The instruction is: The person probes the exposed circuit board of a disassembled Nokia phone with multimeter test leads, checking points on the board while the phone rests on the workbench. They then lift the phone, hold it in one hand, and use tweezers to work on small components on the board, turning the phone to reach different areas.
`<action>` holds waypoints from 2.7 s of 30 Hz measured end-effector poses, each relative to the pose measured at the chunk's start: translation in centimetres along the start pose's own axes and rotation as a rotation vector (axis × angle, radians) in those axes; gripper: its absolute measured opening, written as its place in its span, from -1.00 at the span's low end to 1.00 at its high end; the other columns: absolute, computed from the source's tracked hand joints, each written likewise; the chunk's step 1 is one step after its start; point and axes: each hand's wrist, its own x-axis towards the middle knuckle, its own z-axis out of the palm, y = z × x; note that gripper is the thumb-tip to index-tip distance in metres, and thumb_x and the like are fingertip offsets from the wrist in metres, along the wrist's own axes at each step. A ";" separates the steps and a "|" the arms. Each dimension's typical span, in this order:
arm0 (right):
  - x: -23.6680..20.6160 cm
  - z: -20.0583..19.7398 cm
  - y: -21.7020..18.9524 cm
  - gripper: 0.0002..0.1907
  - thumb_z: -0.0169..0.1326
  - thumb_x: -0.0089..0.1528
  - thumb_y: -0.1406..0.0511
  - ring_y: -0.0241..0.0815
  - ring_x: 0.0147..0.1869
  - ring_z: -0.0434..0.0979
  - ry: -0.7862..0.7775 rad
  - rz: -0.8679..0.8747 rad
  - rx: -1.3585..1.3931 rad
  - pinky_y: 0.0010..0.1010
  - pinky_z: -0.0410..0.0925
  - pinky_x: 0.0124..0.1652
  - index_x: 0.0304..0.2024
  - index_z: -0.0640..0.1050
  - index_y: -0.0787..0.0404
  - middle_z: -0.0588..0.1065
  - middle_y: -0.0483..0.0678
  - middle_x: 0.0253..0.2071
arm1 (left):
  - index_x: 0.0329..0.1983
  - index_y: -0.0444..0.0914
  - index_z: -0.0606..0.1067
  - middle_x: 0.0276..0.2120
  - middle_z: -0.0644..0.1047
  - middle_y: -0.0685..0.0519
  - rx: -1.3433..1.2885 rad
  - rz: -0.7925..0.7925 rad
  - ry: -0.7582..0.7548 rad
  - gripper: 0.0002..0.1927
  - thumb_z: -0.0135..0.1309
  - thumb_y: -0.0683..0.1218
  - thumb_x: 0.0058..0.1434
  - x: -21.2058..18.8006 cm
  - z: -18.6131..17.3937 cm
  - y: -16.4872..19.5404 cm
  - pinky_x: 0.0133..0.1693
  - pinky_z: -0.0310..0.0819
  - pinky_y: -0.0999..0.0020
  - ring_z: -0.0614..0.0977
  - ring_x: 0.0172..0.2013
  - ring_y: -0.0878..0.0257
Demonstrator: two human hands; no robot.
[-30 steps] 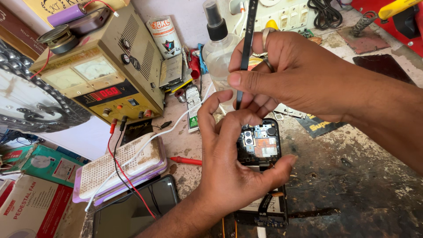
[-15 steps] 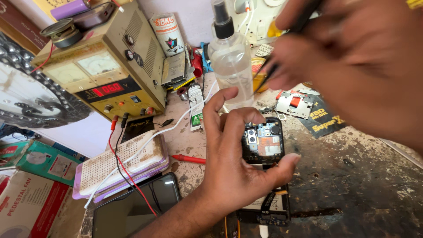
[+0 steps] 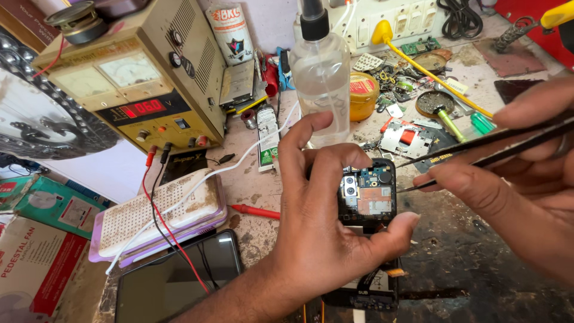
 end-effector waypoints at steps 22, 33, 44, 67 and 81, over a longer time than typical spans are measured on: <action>-0.8 1.0 -1.7 -0.62 0.22 0.22 0.41 -0.20 -0.09 0.73 0.055 -0.040 -0.120 -0.40 0.59 -0.08 -0.04 0.33 0.37 0.57 0.06 -0.32 | 0.11 -0.32 0.32 0.31 0.15 -0.21 0.006 -0.009 0.029 -0.32 0.47 0.03 0.12 0.1 0.1 0.4 0.08 0.56 0.31 0.53 0.03 0.14; 0.4 -0.3 -0.4 -0.80 0.18 0.25 0.27 -0.23 0.01 0.69 -0.197 -0.265 -0.176 -0.39 0.54 0.00 -0.15 0.58 0.27 0.63 -0.05 -0.14 | 0.12 -0.30 0.33 0.28 0.17 -0.21 0.004 -0.027 0.032 -0.32 0.46 0.02 0.10 0.2 0.2 0.0 0.11 0.56 0.26 0.53 0.05 0.11; 2.4 -0.9 3.0 -0.72 -0.02 0.42 0.34 0.16 -0.03 0.77 -0.328 0.271 0.616 -0.10 0.62 -0.14 -0.03 0.57 0.49 0.60 0.30 -0.06 | 0.07 -0.25 0.29 0.26 0.18 -0.19 -0.044 0.033 0.054 -0.30 0.48 0.06 0.08 0.2 0.0 -0.8 0.28 0.37 0.13 0.30 0.32 -0.01; 2.4 0.9 4.0 -0.75 -0.02 0.45 0.29 0.13 -0.03 0.73 -0.381 0.383 0.916 -0.06 0.62 -0.06 0.02 0.56 0.37 0.62 0.24 -0.07 | -0.02 -0.29 0.31 0.11 0.38 -0.19 -0.184 -0.024 0.095 -0.59 0.27 -0.04 0.30 0.6 0.5 -1.3 0.14 0.42 0.26 0.50 0.09 0.08; 2.7 1.9 3.0 -0.76 0.00 0.41 0.26 0.02 -0.01 0.74 -0.342 0.320 0.768 -0.14 0.62 0.00 0.03 0.52 0.27 0.62 0.14 -0.06 | -0.30 -0.24 0.40 -0.46 0.45 0.23 -0.253 -0.191 0.172 -0.72 0.30 -0.10 0.33 1.7 1.2 -2.1 -0.43 0.26 0.58 0.38 -0.45 0.54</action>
